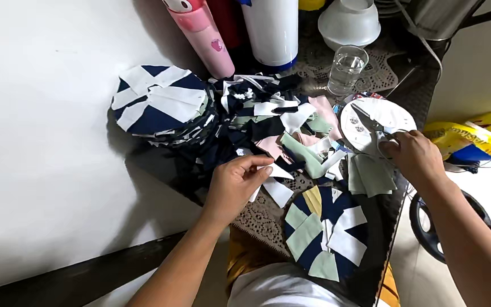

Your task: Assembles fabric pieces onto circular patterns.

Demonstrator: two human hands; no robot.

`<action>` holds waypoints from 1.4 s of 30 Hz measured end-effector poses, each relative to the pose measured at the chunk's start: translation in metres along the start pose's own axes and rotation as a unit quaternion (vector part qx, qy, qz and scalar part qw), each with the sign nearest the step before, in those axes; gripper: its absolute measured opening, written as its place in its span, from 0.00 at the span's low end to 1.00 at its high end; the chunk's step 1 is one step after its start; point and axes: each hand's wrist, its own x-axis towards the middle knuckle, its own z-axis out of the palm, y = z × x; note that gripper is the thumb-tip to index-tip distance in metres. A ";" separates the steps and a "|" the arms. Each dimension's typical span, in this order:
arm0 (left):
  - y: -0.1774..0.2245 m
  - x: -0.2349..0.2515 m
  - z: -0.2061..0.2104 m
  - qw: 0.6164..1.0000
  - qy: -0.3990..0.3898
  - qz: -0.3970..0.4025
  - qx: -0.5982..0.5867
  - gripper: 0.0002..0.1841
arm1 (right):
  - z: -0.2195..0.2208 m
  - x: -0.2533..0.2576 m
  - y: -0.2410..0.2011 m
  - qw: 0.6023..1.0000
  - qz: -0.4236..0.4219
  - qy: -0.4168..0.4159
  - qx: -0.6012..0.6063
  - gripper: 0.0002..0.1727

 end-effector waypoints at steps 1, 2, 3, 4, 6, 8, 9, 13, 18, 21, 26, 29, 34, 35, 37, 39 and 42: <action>0.002 -0.001 0.001 1.000 0.002 0.004 -0.003 0.09 | 0.000 -0.003 -0.001 1.000 -0.003 0.008 -0.003 0.18; 0.005 -0.003 0.002 1.000 -0.003 0.012 -0.006 0.09 | 0.000 -0.007 -0.002 1.000 -0.015 0.024 -0.005 0.19; 0.007 -0.005 0.003 1.000 -0.010 0.020 -0.011 0.10 | -0.001 -0.015 -0.005 0.998 -0.041 0.046 -0.002 0.19; 0.009 -0.007 0.004 0.999 -0.018 0.026 -0.019 0.10 | -0.002 -0.024 -0.010 0.994 -0.079 0.072 0.004 0.19; 0.014 -0.010 0.005 0.998 -0.039 0.028 -0.033 0.12 | -0.002 -0.047 -0.023 0.978 -0.178 0.098 0.040 0.13; 0.019 -0.013 0.006 0.998 -0.050 0.026 -0.040 0.13 | 0.008 -0.071 -0.040 0.958 -0.262 0.077 0.084 0.09; 0.022 -0.013 0.007 0.997 -0.054 0.028 -0.041 0.13 | 0.015 -0.081 -0.048 0.952 -0.285 0.060 0.099 0.08; 0.030 -0.018 0.010 0.996 -0.065 0.037 -0.045 0.12 | 0.039 -0.105 -0.064 0.955 -0.287 0.050 0.064 0.09; 0.040 -0.026 0.014 0.993 -0.078 0.040 -0.073 0.12 | 0.050 -0.117 -0.074 0.972 -0.217 0.083 0.038 0.09; 0.048 -0.029 0.016 0.992 -0.087 0.041 -0.086 0.12 | 0.052 -0.129 -0.078 0.979 -0.174 0.108 0.022 0.10; 0.058 -0.035 0.028 0.982 -0.143 0.066 -0.105 0.11 | 0.052 -0.159 -0.082 0.984 -0.110 0.140 0.000 0.13; 0.064 -0.041 0.035 0.961 -0.204 0.089 -0.165 0.11 | 0.043 -0.174 -0.076 0.972 -0.114 0.154 0.134 0.16; 0.070 -0.052 0.042 0.923 -0.258 0.118 -0.260 0.10 | 0.026 -0.195 -0.065 0.678 -0.039 -0.142 0.720 0.23; 0.071 -0.055 0.043 0.920 -0.257 0.122 -0.268 0.10 | 0.026 -0.200 -0.065 0.604 -0.012 -0.193 0.773 0.22; 0.070 -0.062 0.046 0.923 -0.241 0.116 -0.275 0.10 | 0.028 -0.206 -0.065 0.503 0.032 -0.243 0.829 0.14; 0.066 -0.072 0.050 0.934 -0.212 0.089 -0.273 0.10 | 0.028 -0.207 -0.067 0.490 0.073 -0.227 0.839 0.08; 0.055 -0.091 0.058 0.954 -0.158 0.025 -0.255 0.10 | 0.031 -0.202 -0.065 0.624 0.069 -0.140 0.766 0.06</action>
